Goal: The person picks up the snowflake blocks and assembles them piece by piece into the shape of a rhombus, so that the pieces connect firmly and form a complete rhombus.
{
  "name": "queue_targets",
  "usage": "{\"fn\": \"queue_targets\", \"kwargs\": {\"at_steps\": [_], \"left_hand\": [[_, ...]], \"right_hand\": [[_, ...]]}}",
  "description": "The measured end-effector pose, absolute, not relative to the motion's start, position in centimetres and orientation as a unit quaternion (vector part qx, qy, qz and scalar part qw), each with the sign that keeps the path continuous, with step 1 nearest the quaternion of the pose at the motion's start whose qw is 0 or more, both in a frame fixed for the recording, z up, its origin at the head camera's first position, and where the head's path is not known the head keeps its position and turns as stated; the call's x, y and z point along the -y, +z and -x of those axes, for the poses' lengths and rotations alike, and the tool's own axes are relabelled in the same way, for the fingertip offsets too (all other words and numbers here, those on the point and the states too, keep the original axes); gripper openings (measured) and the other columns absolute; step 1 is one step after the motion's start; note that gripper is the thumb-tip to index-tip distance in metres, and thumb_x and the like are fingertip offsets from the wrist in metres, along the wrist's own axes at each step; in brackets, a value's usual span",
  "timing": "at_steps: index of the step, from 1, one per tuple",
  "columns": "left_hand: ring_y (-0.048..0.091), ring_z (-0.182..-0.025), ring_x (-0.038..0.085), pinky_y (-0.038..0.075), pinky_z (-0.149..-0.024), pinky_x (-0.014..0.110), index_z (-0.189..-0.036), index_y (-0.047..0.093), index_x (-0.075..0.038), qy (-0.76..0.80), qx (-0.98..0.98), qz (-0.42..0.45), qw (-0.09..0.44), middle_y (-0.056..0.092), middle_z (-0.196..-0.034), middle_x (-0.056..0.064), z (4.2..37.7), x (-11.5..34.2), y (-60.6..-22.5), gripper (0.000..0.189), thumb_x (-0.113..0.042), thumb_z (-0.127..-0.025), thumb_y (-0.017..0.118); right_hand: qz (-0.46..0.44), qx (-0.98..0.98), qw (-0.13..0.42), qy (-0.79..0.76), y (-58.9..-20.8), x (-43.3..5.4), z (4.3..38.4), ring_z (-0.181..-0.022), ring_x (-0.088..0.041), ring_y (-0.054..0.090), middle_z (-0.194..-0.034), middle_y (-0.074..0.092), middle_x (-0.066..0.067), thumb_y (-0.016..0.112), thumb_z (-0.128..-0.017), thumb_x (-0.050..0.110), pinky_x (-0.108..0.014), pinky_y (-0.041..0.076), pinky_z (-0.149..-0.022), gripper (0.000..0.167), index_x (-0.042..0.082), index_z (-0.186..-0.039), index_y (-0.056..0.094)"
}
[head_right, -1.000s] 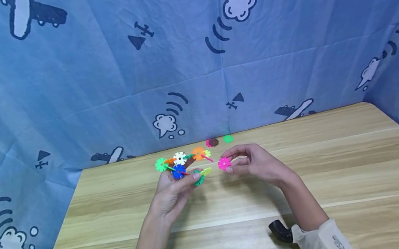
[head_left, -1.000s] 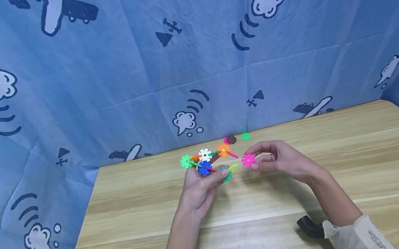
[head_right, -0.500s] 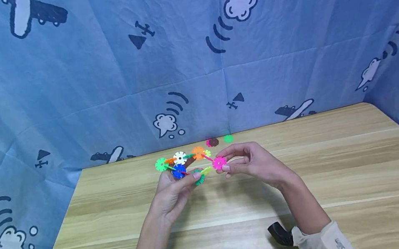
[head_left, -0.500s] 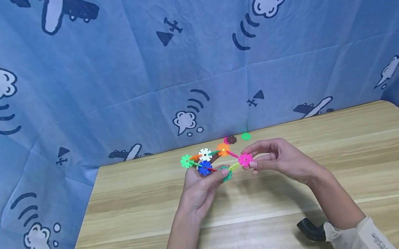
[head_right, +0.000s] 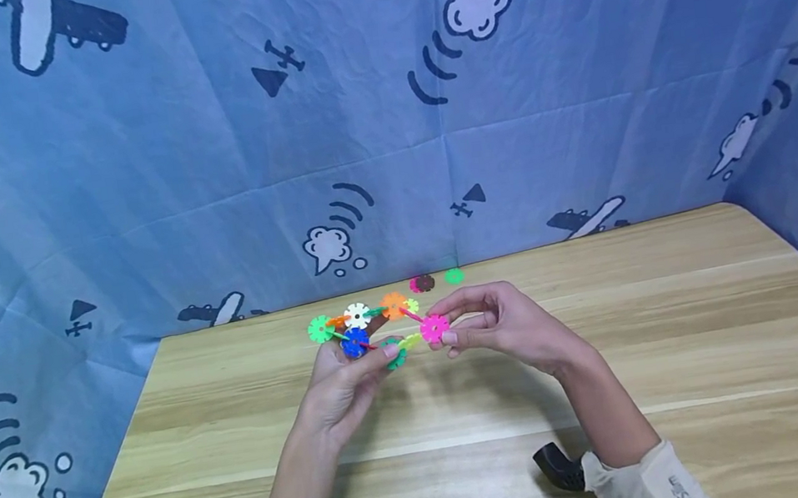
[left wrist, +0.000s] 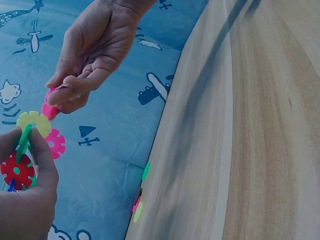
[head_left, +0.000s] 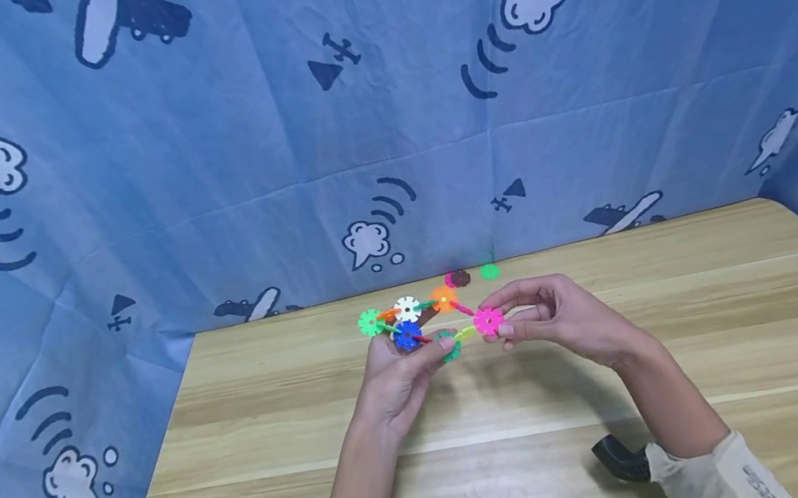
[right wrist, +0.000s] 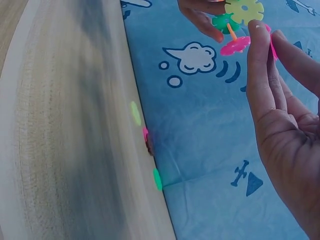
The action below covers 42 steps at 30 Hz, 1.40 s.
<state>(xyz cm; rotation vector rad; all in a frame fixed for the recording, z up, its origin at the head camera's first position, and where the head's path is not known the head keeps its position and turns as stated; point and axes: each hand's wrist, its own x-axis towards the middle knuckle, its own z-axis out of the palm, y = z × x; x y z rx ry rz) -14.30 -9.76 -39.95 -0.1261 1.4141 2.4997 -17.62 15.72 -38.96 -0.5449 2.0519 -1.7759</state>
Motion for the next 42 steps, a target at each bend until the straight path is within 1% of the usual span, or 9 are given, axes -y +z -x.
{"fn": "queue_targets", "kwargs": {"at_steps": [6,11,15,18,23,31,36,41,42], "left_hand": [[0.071,-0.097,0.013,0.068,-0.089,0.028,-0.14,0.053,0.002,0.859,-0.492,0.037,0.135,0.069,-0.124,0.004,14.3,9.8,-40.0,0.057,0.02,-0.088,0.071],[0.068,-0.101,0.012,0.067,-0.088,0.024,-0.145,0.052,0.004,0.855,-0.502,0.024,0.13,0.065,-0.143,0.012,14.4,9.9,-40.0,0.06,0.018,-0.089,0.07],[0.068,-0.095,0.011,0.066,-0.086,0.022,-0.147,0.049,0.005,0.853,-0.506,0.023,0.128,0.058,-0.152,0.017,14.5,10.1,-39.9,0.062,0.019,-0.09,0.068],[0.068,-0.09,0.01,0.066,-0.085,0.021,-0.146,0.049,0.006,0.851,-0.509,0.019,0.127,0.059,-0.15,0.017,14.6,10.2,-40.0,0.06,0.019,-0.09,0.067],[0.067,-0.097,0.011,0.066,-0.085,0.022,-0.144,0.053,0.007,0.847,-0.516,0.011,0.124,0.065,-0.143,0.013,14.6,10.3,-40.0,0.058,0.019,-0.089,0.069],[0.067,-0.104,0.011,0.067,-0.087,0.023,-0.142,0.053,0.007,0.848,-0.516,0.023,0.116,0.065,-0.142,0.013,14.5,10.0,-40.2,0.057,0.02,-0.09,0.069],[0.065,-0.112,0.012,0.067,-0.088,0.023,-0.144,0.052,0.006,0.846,-0.519,0.032,0.117,0.064,-0.146,0.013,14.5,10.0,-40.2,0.058,0.019,-0.09,0.069],[0.066,-0.108,0.012,0.066,-0.088,0.023,-0.145,0.052,0.005,0.845,-0.52,0.035,0.12,0.061,-0.151,0.017,14.6,10.1,-40.3,0.059,0.017,-0.09,0.071],[0.067,-0.105,0.012,0.067,-0.088,0.024,-0.144,0.053,0.005,0.846,-0.519,0.043,0.12,0.063,-0.147,0.016,14.6,10.1,-40.3,0.059,0.017,-0.09,0.072]], "right_hand": [[0.199,-0.732,0.197,-0.621,-38.9,-15.5,17.5,-0.096,-0.027,0.082,-0.117,0.079,-0.009,0.076,-0.099,0.006,-0.031,0.067,-0.094,0.039,-0.006,-0.134,0.066],[0.195,-0.729,0.204,-0.623,-38.9,-15.2,17.4,-0.094,-0.026,0.083,-0.109,0.083,-0.007,0.077,-0.097,0.004,-0.029,0.066,-0.094,0.041,-0.008,-0.134,0.066],[0.196,-0.724,0.205,-0.629,-39.1,-14.8,17.4,-0.091,-0.026,0.083,-0.102,0.084,-0.007,0.079,-0.095,0.003,-0.031,0.067,-0.092,0.04,-0.011,-0.131,0.067],[0.196,-0.717,0.204,-0.637,-39.3,-14.6,17.4,-0.088,-0.024,0.083,-0.1,0.084,-0.007,0.08,-0.094,0.001,-0.033,0.068,-0.091,0.04,-0.013,-0.129,0.066],[0.192,-0.713,0.196,-0.645,-39.4,-14.4,17.3,-0.086,-0.025,0.083,-0.099,0.084,-0.009,0.08,-0.093,0.0,-0.034,0.069,-0.09,0.04,-0.015,-0.128,0.067],[0.191,-0.706,0.186,-0.656,-39.4,-14.0,17.2,-0.084,-0.024,0.083,-0.097,0.084,-0.008,0.078,-0.093,-0.004,-0.037,0.069,-0.088,0.036,-0.018,-0.125,0.067],[0.184,-0.709,0.182,-0.656,-39.2,-13.8,17.2,-0.084,-0.023,0.083,-0.098,0.084,-0.008,0.077,-0.094,-0.006,-0.035,0.069,-0.087,0.038,-0.021,-0.126,0.065],[0.182,-0.716,0.188,-0.647,-39.0,-13.8,17.2,-0.087,-0.022,0.083,-0.103,0.082,-0.02,0.077,-0.094,-0.005,-0.036,0.069,-0.089,0.04,-0.02,-0.129,0.064],[0.182,-0.719,0.188,-0.644,-39.1,-13.8,17.2,-0.088,-0.023,0.083,-0.106,0.082,-0.022,0.077,-0.094,-0.005,-0.036,0.069,-0.09,0.041,-0.019,-0.13,0.064]]}}
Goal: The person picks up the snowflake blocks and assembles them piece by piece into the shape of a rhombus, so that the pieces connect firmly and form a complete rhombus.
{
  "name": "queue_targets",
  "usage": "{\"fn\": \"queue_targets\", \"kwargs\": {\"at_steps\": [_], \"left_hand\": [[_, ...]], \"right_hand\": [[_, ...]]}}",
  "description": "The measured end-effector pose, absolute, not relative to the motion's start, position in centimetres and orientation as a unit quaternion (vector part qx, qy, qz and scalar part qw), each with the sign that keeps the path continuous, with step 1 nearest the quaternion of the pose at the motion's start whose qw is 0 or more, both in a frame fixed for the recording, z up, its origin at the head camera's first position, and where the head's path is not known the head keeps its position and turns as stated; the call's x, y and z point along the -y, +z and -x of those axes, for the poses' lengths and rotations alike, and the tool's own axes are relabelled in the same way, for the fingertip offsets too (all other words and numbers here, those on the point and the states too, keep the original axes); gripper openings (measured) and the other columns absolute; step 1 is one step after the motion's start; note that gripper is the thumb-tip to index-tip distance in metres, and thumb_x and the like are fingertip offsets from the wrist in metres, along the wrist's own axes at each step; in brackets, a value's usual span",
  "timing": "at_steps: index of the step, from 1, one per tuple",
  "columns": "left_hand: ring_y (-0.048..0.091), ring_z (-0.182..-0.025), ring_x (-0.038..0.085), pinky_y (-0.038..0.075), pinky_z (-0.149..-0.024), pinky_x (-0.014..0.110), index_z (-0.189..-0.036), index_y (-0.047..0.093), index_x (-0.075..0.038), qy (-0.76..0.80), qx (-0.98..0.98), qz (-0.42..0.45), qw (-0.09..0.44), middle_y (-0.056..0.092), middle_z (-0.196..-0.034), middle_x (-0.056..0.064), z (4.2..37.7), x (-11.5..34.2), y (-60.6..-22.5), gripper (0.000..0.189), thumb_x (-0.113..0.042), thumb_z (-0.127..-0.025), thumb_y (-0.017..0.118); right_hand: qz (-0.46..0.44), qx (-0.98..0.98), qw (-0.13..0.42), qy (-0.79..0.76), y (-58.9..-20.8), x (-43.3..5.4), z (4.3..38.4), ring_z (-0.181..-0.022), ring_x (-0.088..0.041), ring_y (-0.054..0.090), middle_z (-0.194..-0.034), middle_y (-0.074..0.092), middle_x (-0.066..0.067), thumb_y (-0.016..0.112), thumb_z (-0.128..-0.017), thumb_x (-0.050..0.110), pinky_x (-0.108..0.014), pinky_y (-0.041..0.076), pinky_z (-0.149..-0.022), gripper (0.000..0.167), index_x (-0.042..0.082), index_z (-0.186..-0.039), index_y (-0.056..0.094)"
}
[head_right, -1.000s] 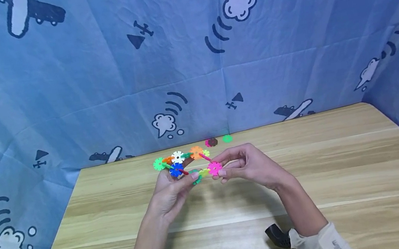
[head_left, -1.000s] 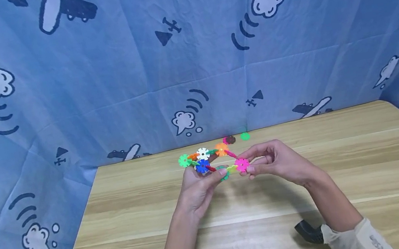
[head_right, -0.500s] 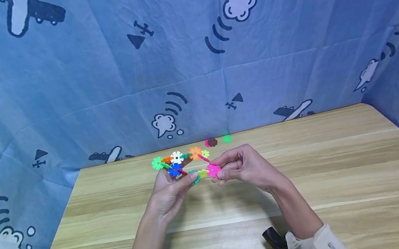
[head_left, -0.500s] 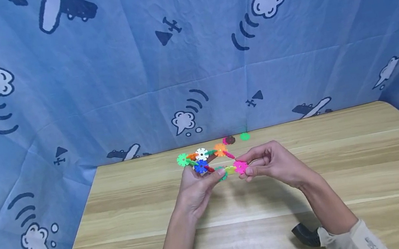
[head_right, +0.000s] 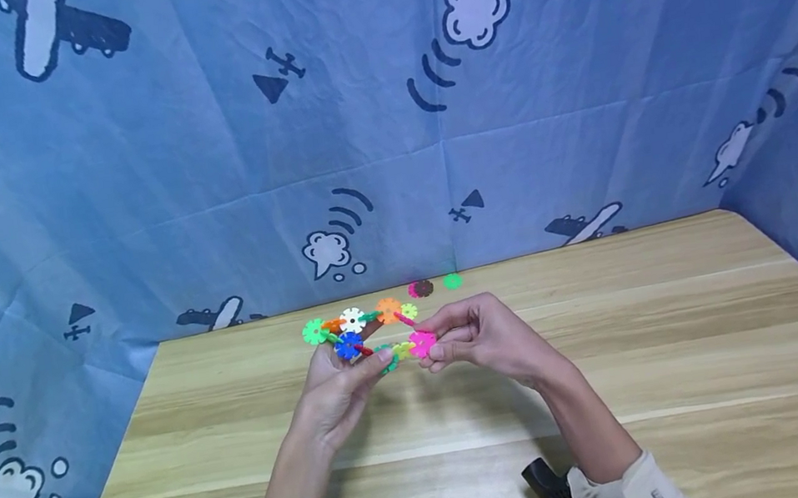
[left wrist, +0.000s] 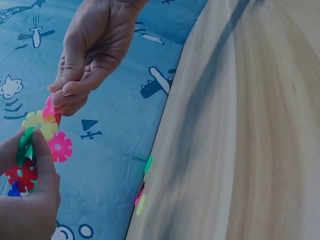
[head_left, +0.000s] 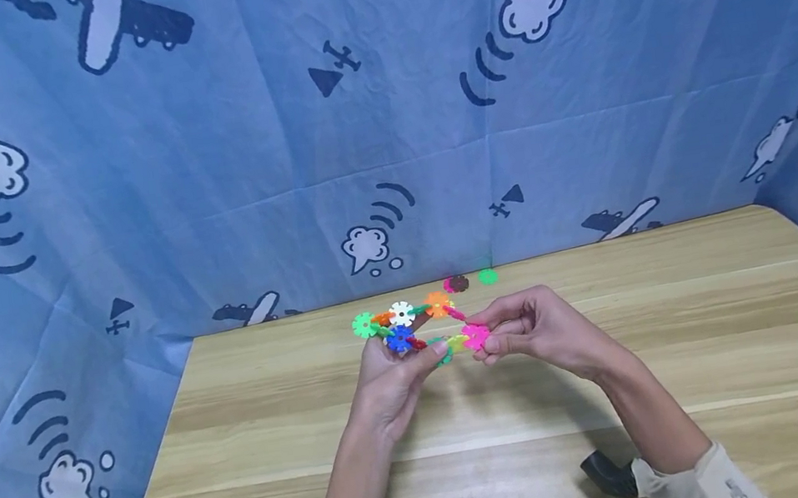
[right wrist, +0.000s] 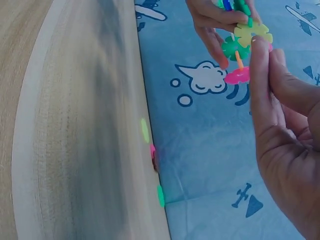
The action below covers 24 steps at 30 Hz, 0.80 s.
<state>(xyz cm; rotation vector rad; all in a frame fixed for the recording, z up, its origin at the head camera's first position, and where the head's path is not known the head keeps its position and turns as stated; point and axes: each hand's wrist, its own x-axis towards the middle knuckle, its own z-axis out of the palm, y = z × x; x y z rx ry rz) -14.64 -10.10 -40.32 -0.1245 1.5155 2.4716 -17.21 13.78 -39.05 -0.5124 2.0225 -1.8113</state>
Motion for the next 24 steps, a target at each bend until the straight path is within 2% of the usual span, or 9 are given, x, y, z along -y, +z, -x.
{"fn": "queue_targets", "kwargs": {"at_steps": [2,5,7,9,11,14,18,22,24], "left_hand": [[0.069,-0.098,0.012,0.067,-0.087,0.025,-0.142,0.054,0.005,0.845,-0.518,0.058,0.116,0.068,-0.139,0.014,14.6,10.2,-40.4,0.057,0.017,-0.089,0.073],[0.07,-0.09,0.011,0.067,-0.086,0.025,-0.143,0.053,0.005,0.847,-0.514,0.083,0.109,0.069,-0.14,0.015,14.4,10.1,-40.4,0.058,0.017,-0.09,0.073],[0.071,-0.087,0.01,0.067,-0.086,0.025,-0.145,0.051,0.006,0.846,-0.516,0.089,0.105,0.065,-0.147,0.017,14.3,10.1,-40.5,0.061,0.016,-0.09,0.074],[0.07,-0.085,0.009,0.067,-0.086,0.024,-0.148,0.049,0.006,0.847,-0.513,0.091,0.103,0.059,-0.155,0.021,14.3,10.0,-40.4,0.063,0.016,-0.091,0.073],[0.069,-0.083,0.009,0.067,-0.085,0.024,-0.149,0.048,0.007,0.848,-0.512,0.09,0.102,0.057,-0.156,0.02,14.3,10.0,-40.4,0.064,0.017,-0.091,0.073],[0.069,-0.082,0.009,0.067,-0.085,0.024,-0.15,0.049,0.006,0.848,-0.511,0.093,0.104,0.057,-0.157,0.019,14.3,10.0,-40.3,0.065,0.017,-0.091,0.073],[0.07,-0.083,0.009,0.067,-0.084,0.024,-0.15,0.047,0.005,0.848,-0.511,0.09,0.106,0.056,-0.158,0.019,14.3,9.9,-40.3,0.067,0.017,-0.09,0.073],[0.068,-0.082,0.008,0.067,-0.084,0.023,-0.153,0.044,0.005,0.849,-0.51,0.084,0.11,0.054,-0.161,0.019,14.4,9.7,-40.4,0.07,0.018,-0.09,0.072],[0.068,-0.082,0.008,0.067,-0.084,0.023,-0.155,0.041,0.005,0.849,-0.509,0.081,0.112,0.053,-0.162,0.019,14.4,9.6,-40.5,0.073,0.017,-0.09,0.073]], "right_hand": [[0.184,-0.732,0.182,-0.63,-39.1,-13.8,17.3,-0.091,-0.021,0.082,-0.11,0.08,-0.024,0.078,-0.094,-0.003,-0.034,0.069,-0.091,0.043,-0.016,-0.133,0.065],[0.187,-0.764,0.155,-0.598,-39.3,-14.1,17.4,-0.1,-0.018,0.081,-0.121,0.078,-0.024,0.079,-0.094,0.0,-0.029,0.067,-0.092,0.046,-0.009,-0.137,0.066],[0.181,-0.786,0.134,-0.576,-39.3,-14.4,17.6,-0.11,-0.023,0.079,-0.128,0.075,-0.025,0.079,-0.095,0.001,-0.024,0.066,-0.093,0.047,-0.005,-0.14,0.066],[0.169,-0.803,0.117,-0.559,-39.4,-14.8,18.1,-0.122,-0.032,0.075,-0.135,0.073,-0.024,0.076,-0.097,0.001,-0.023,0.065,-0.096,0.047,-0.003,-0.142,0.065],[0.162,-0.817,0.105,-0.544,-39.5,-15.0,18.9,-0.131,-0.041,0.068,-0.139,0.07,-0.025,0.073,-0.1,0.001,-0.029,0.064,-0.101,0.046,-0.003,-0.145,0.063],[0.15,-0.839,0.095,-0.514,-40.1,-15.0,20.6,-0.141,-0.045,0.06,-0.148,0.065,-0.024,0.068,-0.104,0.003,-0.044,0.06,-0.111,0.045,-0.004,-0.147,0.06],[0.126,-0.859,0.108,-0.485,-41.4,-14.6,22.5,-0.151,-0.047,0.047,-0.159,0.055,-0.025,0.063,-0.109,0.012,-0.062,0.043,-0.125,0.049,-0.004,-0.153,0.053],[0.089,-0.859,0.143,-0.483,-42.6,-14.1,23.6,-0.159,-0.049,0.034,-0.17,0.038,-0.026,0.058,-0.112,0.018,-0.066,0.031,-0.131,0.057,0.001,-0.163,0.04],[0.084,-0.861,0.154,-0.478,-43.1,-14.0,24.1,-0.159,-0.049,0.032,-0.172,0.033,-0.027,0.056,-0.112,0.017,-0.064,0.03,-0.132,0.06,0.0,-0.165,0.034]]}}
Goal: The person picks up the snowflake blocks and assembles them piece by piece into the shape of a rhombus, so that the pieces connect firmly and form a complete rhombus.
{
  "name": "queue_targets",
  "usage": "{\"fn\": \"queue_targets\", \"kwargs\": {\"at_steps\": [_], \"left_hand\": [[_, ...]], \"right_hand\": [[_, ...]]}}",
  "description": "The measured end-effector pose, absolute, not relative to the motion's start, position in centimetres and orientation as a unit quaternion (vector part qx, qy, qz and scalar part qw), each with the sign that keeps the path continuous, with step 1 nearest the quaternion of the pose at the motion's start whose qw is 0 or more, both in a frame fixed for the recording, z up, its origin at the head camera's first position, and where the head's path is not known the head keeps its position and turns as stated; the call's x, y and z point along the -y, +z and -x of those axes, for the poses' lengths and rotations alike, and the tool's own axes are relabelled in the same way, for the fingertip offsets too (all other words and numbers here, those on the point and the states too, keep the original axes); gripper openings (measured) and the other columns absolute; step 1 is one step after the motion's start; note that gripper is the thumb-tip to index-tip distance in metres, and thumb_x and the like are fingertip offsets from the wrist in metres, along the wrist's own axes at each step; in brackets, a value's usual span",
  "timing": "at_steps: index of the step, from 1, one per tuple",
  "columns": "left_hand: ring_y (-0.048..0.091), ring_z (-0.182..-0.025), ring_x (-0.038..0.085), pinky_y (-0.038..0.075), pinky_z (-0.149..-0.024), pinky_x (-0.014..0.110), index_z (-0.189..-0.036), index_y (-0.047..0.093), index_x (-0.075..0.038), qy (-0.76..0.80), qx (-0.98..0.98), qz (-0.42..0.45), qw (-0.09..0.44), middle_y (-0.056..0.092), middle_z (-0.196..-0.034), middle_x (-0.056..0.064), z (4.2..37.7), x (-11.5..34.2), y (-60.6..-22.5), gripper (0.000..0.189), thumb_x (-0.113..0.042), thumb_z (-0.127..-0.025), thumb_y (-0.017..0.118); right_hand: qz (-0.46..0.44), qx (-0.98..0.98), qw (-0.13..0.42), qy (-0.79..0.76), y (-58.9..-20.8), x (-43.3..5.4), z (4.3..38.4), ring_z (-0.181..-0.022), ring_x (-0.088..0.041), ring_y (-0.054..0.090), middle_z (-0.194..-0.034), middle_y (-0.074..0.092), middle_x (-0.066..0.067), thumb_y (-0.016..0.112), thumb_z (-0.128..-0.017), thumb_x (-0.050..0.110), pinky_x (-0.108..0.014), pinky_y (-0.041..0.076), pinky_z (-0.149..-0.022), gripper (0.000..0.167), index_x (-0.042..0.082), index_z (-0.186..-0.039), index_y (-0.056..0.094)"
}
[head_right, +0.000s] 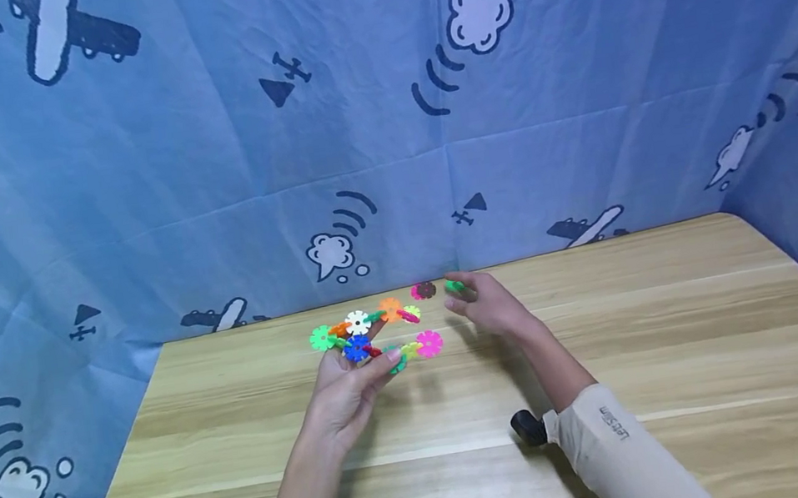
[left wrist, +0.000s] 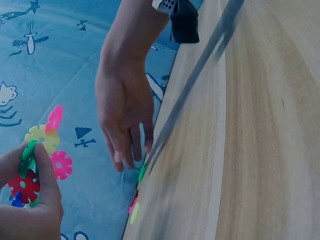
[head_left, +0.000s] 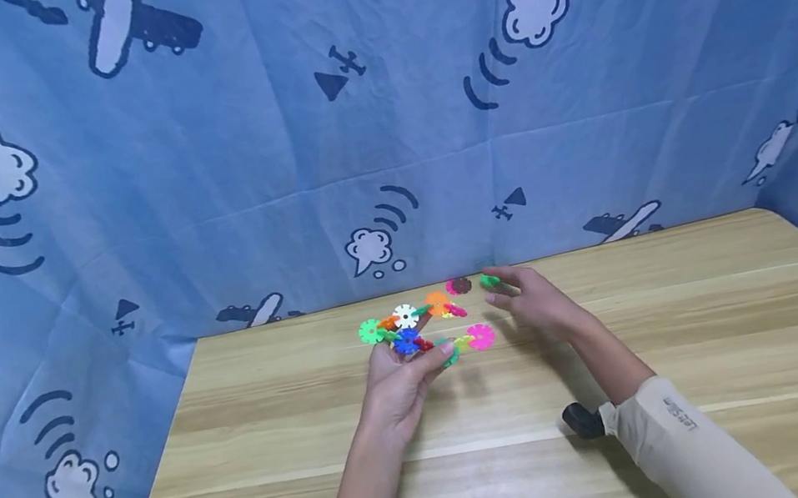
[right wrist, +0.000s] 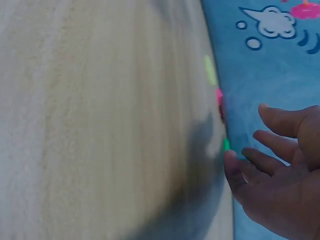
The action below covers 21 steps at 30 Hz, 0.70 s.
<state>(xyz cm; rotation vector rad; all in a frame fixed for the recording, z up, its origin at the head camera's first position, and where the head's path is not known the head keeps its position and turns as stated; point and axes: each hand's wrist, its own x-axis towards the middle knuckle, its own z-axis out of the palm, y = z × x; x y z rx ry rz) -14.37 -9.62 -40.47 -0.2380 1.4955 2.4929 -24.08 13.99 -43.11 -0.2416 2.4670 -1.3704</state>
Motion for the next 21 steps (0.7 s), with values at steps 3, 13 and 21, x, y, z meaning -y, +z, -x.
{"fn": "queue_targets", "kwargs": {"at_steps": [3,13,21], "left_hand": [[0.068,-0.083,0.009,0.067,-0.085,0.023,-0.155,0.04,0.005,0.846,-0.513,0.083,0.117,0.052,-0.162,0.019,14.3,9.4,-40.6,0.075,0.016,-0.09,0.074],[0.069,-0.082,0.008,0.067,-0.085,0.023,-0.157,0.036,0.004,0.845,-0.511,0.092,0.126,0.052,-0.162,0.018,14.4,9.1,-40.6,0.078,0.015,-0.09,0.075],[0.071,-0.089,0.009,0.067,-0.087,0.025,-0.155,0.041,0.004,0.843,-0.516,0.084,0.129,0.053,-0.162,0.019,14.4,9.0,-40.7,0.074,0.014,-0.091,0.075]], "right_hand": [[0.099,-0.875,0.157,-0.447,-43.6,-13.9,24.4,-0.158,-0.051,0.032,-0.17,0.032,-0.031,0.056,-0.112,0.013,-0.062,0.031,-0.132,0.06,-0.005,-0.164,0.033],[0.15,-0.921,0.129,-0.336,-43.0,-14.5,23.3,-0.117,-0.04,0.066,-0.123,0.07,-0.025,0.071,-0.101,0.005,-0.049,0.058,-0.105,0.053,-0.011,-0.148,0.054],[0.134,-0.913,0.132,-0.361,-43.6,-15.1,23.2,-0.084,-0.018,0.055,-0.089,0.06,-0.006,0.08,-0.092,0.0,-0.028,0.047,-0.076,0.028,-0.006,-0.116,0.067]]}}
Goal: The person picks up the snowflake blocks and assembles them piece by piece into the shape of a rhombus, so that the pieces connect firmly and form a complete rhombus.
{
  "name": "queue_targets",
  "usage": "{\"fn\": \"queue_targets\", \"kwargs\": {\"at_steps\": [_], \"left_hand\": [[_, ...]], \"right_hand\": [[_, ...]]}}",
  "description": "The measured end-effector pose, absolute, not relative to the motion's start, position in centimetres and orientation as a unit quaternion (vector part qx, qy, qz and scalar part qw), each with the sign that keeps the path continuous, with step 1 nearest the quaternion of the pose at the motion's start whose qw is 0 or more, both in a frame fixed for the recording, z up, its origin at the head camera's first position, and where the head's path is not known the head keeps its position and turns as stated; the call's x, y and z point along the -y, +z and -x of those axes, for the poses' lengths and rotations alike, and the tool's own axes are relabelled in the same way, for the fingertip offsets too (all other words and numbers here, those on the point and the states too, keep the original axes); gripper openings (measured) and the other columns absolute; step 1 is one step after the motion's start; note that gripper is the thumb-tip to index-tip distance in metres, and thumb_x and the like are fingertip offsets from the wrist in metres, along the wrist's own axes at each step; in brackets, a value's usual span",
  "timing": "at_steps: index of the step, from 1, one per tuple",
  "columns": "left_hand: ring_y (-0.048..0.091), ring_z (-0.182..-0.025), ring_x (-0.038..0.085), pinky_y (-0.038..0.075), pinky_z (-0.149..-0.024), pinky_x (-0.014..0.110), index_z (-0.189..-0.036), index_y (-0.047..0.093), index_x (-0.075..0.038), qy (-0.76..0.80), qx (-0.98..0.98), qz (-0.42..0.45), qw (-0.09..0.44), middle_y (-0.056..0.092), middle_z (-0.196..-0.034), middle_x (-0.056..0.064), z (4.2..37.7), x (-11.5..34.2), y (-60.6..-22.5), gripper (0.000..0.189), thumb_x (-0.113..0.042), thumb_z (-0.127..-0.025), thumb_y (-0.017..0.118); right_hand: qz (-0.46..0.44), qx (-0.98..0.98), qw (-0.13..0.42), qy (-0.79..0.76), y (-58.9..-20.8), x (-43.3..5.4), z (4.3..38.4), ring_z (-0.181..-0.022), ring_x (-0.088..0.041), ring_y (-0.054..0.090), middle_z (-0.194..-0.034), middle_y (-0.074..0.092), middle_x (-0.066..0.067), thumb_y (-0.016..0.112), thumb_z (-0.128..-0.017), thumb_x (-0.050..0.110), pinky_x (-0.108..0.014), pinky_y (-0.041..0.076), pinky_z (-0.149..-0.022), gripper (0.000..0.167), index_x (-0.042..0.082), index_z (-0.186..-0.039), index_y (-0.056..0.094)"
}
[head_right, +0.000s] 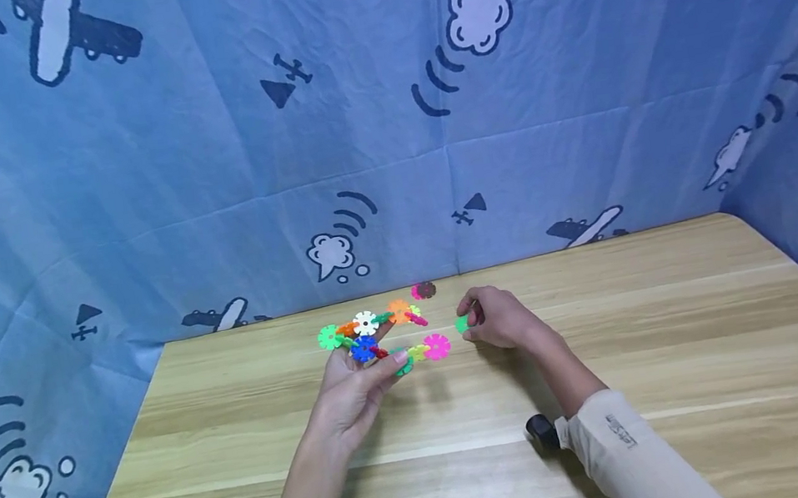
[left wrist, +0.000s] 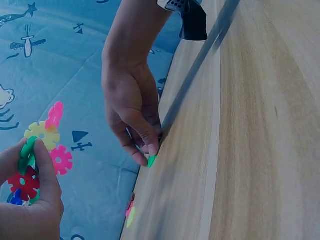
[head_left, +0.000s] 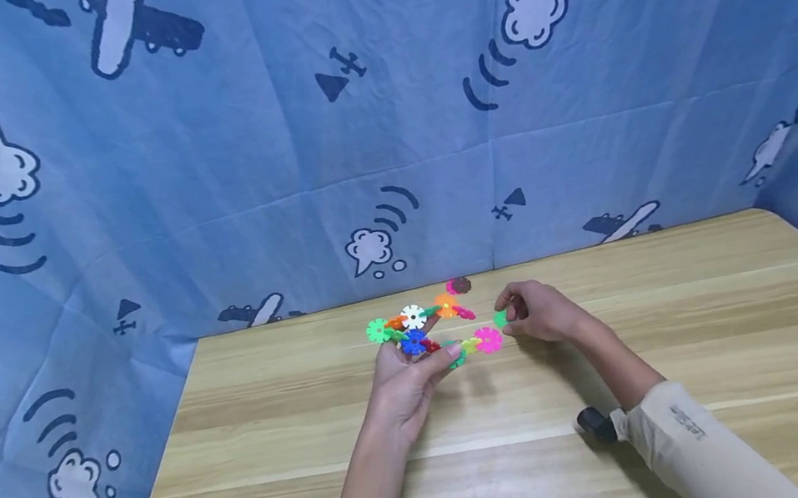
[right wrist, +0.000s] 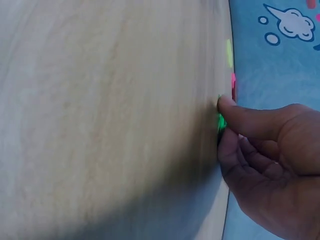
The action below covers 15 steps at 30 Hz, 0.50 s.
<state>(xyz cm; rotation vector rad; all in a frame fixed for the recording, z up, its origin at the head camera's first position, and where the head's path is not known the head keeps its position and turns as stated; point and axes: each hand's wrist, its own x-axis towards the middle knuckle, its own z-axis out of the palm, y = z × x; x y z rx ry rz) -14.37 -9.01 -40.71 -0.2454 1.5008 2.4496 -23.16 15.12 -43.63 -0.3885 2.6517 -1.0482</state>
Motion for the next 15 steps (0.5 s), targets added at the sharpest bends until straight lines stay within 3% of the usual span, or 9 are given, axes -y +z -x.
{"fn": "queue_targets", "kwargs": {"at_steps": [8,11,15], "left_hand": [[0.069,-0.088,0.012,0.066,-0.083,0.022,-0.156,0.033,0.002,0.845,-0.513,0.068,0.132,0.051,-0.162,0.022,14.14,8.85,-40.91,0.076,0.016,-0.091,0.071],[0.068,-0.088,0.012,0.066,-0.083,0.021,-0.156,0.034,0.003,0.846,-0.513,0.066,0.131,0.05,-0.162,0.022,14.13,8.82,-40.93,0.076,0.016,-0.091,0.071],[0.069,-0.088,0.011,0.066,-0.083,0.021,-0.156,0.033,0.003,0.846,-0.512,0.066,0.131,0.05,-0.162,0.022,14.17,8.85,-40.93,0.076,0.016,-0.091,0.071]], "right_hand": [[0.117,-0.921,0.14,-0.345,-43.54,-15.45,23.09,-0.089,-0.022,0.058,-0.096,0.065,-0.013,0.083,-0.09,0.003,-0.033,0.052,-0.081,0.023,-0.005,-0.107,0.069],[0.128,-0.923,0.137,-0.336,-43.61,-15.53,23.01,-0.087,-0.022,0.058,-0.092,0.065,-0.012,0.083,-0.09,0.003,-0.032,0.051,-0.079,0.016,-0.001,-0.099,0.07],[0.142,-0.917,0.127,-0.35,-43.71,-15.49,22.77,-0.082,-0.02,0.054,-0.088,0.061,-0.01,0.084,-0.087,0.0,-0.029,0.046,-0.073,0.02,0.0,-0.097,0.067]]}}
